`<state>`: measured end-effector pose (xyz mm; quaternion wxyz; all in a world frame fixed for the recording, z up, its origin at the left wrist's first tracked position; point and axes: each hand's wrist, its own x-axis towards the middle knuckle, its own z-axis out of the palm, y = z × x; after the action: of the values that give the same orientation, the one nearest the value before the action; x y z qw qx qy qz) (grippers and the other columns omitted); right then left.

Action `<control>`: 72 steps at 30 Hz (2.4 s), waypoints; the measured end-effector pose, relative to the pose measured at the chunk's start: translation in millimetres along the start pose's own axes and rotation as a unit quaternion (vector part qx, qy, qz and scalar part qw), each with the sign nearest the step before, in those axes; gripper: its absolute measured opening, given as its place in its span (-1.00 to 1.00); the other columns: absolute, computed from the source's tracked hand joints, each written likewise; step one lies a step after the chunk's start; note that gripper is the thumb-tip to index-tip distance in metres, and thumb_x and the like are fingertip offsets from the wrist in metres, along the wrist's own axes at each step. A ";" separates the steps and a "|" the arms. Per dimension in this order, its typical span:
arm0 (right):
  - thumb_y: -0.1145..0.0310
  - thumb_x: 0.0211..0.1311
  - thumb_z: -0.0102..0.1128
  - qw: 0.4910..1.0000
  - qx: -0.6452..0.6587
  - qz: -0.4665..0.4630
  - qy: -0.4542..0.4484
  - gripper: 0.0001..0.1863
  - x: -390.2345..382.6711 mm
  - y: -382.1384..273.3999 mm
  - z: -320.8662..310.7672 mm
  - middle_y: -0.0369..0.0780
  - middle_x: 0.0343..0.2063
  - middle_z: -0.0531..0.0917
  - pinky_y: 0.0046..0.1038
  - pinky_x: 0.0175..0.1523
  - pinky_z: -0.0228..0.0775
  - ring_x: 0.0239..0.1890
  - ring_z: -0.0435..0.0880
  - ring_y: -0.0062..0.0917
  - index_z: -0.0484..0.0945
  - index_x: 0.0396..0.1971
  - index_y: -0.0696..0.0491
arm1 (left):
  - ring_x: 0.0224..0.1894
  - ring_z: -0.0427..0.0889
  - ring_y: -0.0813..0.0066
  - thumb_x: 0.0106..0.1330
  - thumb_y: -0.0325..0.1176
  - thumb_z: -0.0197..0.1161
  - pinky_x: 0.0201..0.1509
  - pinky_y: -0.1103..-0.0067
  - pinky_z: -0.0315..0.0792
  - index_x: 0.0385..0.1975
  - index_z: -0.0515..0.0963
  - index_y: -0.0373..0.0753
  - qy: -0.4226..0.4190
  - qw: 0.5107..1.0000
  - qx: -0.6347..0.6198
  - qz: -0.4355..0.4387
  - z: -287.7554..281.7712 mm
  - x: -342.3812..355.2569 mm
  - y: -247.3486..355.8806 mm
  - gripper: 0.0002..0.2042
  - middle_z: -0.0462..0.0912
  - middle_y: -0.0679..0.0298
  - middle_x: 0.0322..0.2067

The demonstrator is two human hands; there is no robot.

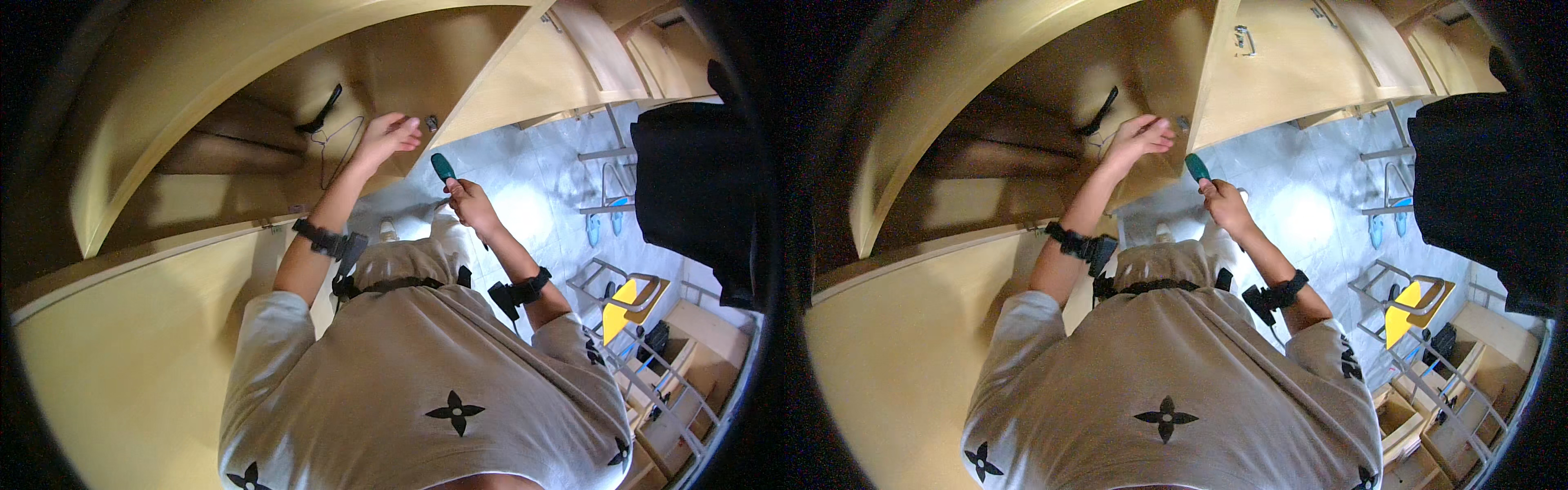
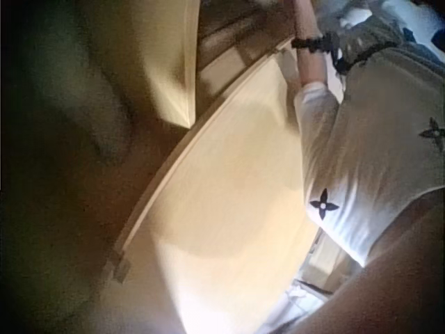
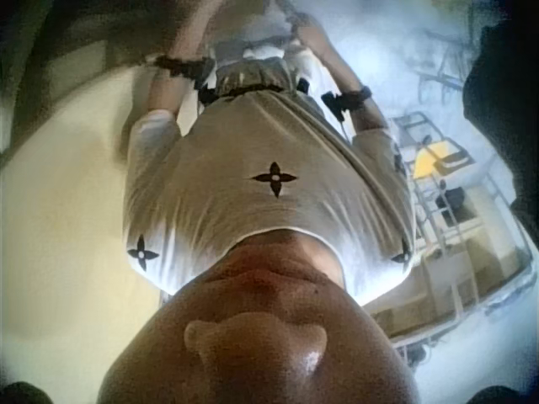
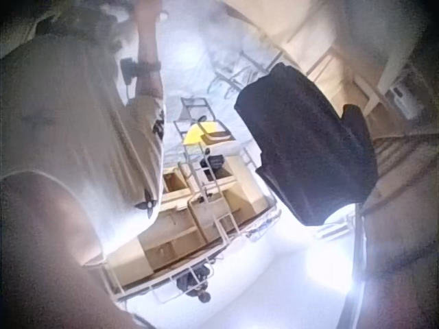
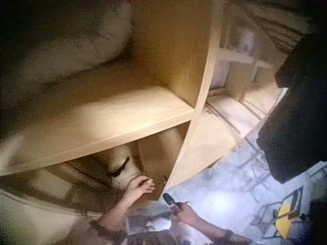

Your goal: The person uses a screwdriver to tighten screws on a wooden cabinet door and then on a metal ladder frame.

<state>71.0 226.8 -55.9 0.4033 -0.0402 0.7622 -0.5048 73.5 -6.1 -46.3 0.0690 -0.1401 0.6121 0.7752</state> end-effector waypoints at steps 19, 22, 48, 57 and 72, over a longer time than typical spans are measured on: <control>0.08 0.35 -0.14 0.987 0.150 0.051 -0.003 -0.61 -24.5 -46.8 -1.2 -0.37 -0.76 0.29 -0.63 -0.77 -0.08 -0.85 0.12 -0.72 0.38 -0.34 0.16 | -0.53 0.43 0.68 0.31 -0.23 0.09 -0.43 0.70 0.31 -0.56 0.54 -0.31 -0.045 0.983 0.165 0.062 2.1 39.3 -14.4 -0.70 0.56 0.36 -0.60; 0.10 0.36 -0.15 0.984 0.159 0.075 -0.016 -0.63 -38.9 -52.2 3.6 -0.38 -0.75 0.29 -0.64 -0.77 -0.08 -0.85 0.11 -0.73 0.37 -0.36 0.14 | -0.52 0.43 0.69 0.29 -0.23 0.11 -0.43 0.69 0.31 -0.57 0.53 -0.33 -0.027 0.991 0.122 0.052 7.9 32.7 -14.3 -0.70 0.56 0.37 -0.61; 0.12 0.35 -0.14 0.978 0.185 0.093 -0.019 -0.67 -34.5 -62.0 -0.1 -0.40 -0.76 0.26 -0.66 -0.76 -0.10 -0.82 0.08 -0.75 0.37 -0.36 0.12 | -0.56 0.32 0.61 0.27 -0.28 0.13 -0.45 0.62 0.28 -0.54 0.45 -0.37 0.106 0.974 0.096 0.175 30.0 32.3 -38.1 -0.74 0.43 0.31 -0.67; 0.13 0.34 -0.14 0.974 0.199 0.103 -0.036 -0.69 -24.3 -63.3 0.9 -0.39 -0.75 0.28 -0.65 -0.75 -0.14 -0.82 0.07 -0.75 0.37 -0.36 0.10 | -0.57 0.31 0.59 0.24 -0.30 0.15 -0.47 0.59 0.28 -0.50 0.45 -0.38 0.119 0.955 0.149 0.229 25.2 32.8 -36.1 -0.76 0.39 0.22 -0.68; 0.18 -0.15 0.29 0.861 -0.413 -0.287 -0.075 -0.71 -48.6 -133.3 33.0 -0.11 -0.70 0.52 -0.38 -0.46 0.34 -0.62 0.53 -0.34 0.52 -0.62 0.11 | -0.57 0.30 0.64 0.25 -0.24 0.16 -0.51 0.61 0.26 -0.54 0.49 -0.38 0.085 0.965 0.119 0.219 13.6 39.4 -39.9 -0.72 0.44 0.29 -0.68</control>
<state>79.2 160.3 73.5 0.2428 -0.4582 0.8228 -0.2325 45.4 14.2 -92.4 -0.1387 -0.0589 0.7196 0.6779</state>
